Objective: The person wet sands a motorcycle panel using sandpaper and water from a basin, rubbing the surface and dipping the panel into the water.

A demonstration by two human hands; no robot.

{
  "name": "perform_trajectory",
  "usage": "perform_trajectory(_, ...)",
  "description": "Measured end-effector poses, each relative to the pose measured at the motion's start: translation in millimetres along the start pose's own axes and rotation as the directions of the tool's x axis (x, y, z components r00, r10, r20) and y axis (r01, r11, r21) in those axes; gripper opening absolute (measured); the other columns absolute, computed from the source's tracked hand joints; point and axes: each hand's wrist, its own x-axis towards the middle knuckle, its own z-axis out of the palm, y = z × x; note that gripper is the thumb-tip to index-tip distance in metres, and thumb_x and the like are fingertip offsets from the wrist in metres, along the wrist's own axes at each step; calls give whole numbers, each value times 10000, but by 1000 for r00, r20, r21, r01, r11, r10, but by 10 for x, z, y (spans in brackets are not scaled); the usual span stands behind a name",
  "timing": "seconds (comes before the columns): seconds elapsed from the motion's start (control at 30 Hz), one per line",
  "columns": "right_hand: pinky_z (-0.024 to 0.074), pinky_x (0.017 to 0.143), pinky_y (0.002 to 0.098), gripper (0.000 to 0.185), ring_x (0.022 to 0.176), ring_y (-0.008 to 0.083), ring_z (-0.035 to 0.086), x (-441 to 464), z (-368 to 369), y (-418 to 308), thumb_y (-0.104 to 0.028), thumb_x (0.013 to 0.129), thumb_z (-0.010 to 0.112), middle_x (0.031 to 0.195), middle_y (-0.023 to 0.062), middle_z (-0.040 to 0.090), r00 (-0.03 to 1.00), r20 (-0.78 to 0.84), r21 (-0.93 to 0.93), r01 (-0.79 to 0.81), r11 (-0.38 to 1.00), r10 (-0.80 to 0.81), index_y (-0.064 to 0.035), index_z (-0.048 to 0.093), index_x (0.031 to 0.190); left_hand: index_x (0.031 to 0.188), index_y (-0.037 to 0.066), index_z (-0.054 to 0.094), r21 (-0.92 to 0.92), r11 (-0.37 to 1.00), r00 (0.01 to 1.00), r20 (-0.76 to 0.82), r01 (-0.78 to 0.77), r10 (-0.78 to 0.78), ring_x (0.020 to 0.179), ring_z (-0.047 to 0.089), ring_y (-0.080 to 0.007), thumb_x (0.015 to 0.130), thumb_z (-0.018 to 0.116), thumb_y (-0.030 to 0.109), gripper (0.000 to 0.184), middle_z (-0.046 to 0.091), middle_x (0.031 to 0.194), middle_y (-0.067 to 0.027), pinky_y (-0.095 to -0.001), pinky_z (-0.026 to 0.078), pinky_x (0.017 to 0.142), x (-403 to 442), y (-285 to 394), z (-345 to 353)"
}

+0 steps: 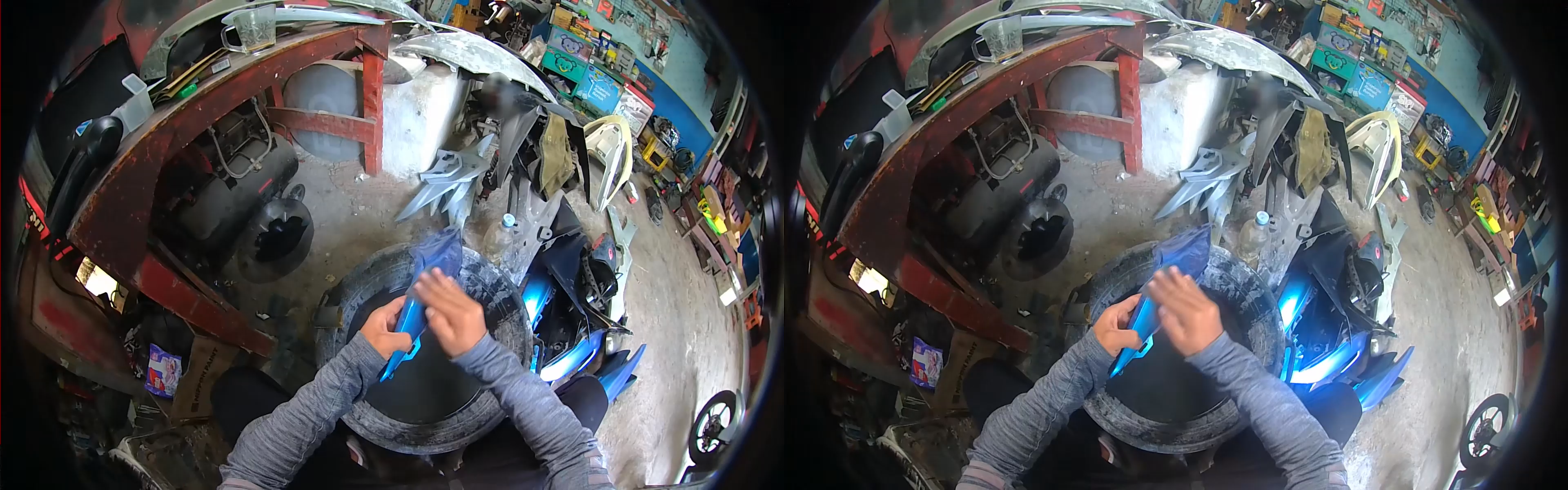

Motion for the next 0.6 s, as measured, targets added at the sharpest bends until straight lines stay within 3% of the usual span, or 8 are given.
perform_trajectory(0.1,338,1161,506,396,1384,399,466,-76,-32,-135,-70,911,537,1375,210,598,996,60,65,67,996,-71,-10,653,1285,1430,-30,429,40,999,1000,5,7,-8,825,629,-116,679,608,30,774,642,1064,-57,-251,531,726,-28,80,49)
perform_trajectory(0.17,335,1164,496,402,1393,397,456,-164,-76,25,-75,912,536,1380,210,594,999,51,9,17,1000,-18,-13,648,1294,1470,-20,398,39,999,998,61,-1,-1,823,629,-120,684,608,30,815,638,1050,-53,-268,538,723,-12,-49,14)
perform_trajectory(0.23,328,1169,489,404,1398,395,449,-40,-62,127,-82,915,543,1394,221,578,993,-40,41,-109,993,111,-1,635,1300,1460,-14,416,38,999,1000,9,7,-8,804,622,-116,673,602,19,810,640,1039,-53,-259,532,713,-1,2,86)
perform_trajectory(0.3,351,1150,519,433,1388,389,460,4,-7,83,-64,902,569,1414,187,571,999,-31,-18,-23,1000,22,-45,625,1331,1443,-13,435,-21,1000,1000,-16,10,-10,785,613,-106,662,596,8,798,642,1029,-48,-254,524,693,32,1,48)
perform_trajectory(0.37,364,1139,526,437,1385,400,462,-80,-31,-114,-50,892,567,1409,184,576,996,40,54,83,995,-85,-49,633,1324,1428,-14,449,-1,1000,1000,15,-6,6,781,608,-99,653,591,3,788,643,1032,-48,-254,521,679,35,-6,-23)
perform_trajectory(0.43,366,1136,526,431,1387,403,460,-198,-93,-56,-50,887,569,1410,187,575,995,55,8,81,997,-81,-46,641,1312,1459,-21,424,16,1000,1000,17,-15,14,741,578,-76,699,575,-5,775,618,925,-4,-241,501,662,11,37,-13)
perform_trajectory(0.5,363,1137,527,428,1381,406,466,-114,-96,108,-56,883,577,1409,186,576,996,-72,-32,-51,998,48,-48,648,1305,1455,-24,427,-9,1000,999,44,0,0,765,586,-81,693,578,-1,777,627,964,-18,-244,501,667,17,23,7)
perform_trajectory(0.6,367,1134,531,426,1378,412,468,-12,-60,-17,-60,886,572,1403,190,580,1000,-29,-23,-9,1000,8,-48,647,1306,1445,-28,436,0,1000,998,66,16,-16,848,604,-103,686,570,8,772,634,1076,-57,-252,514,714,66,-48,-4)
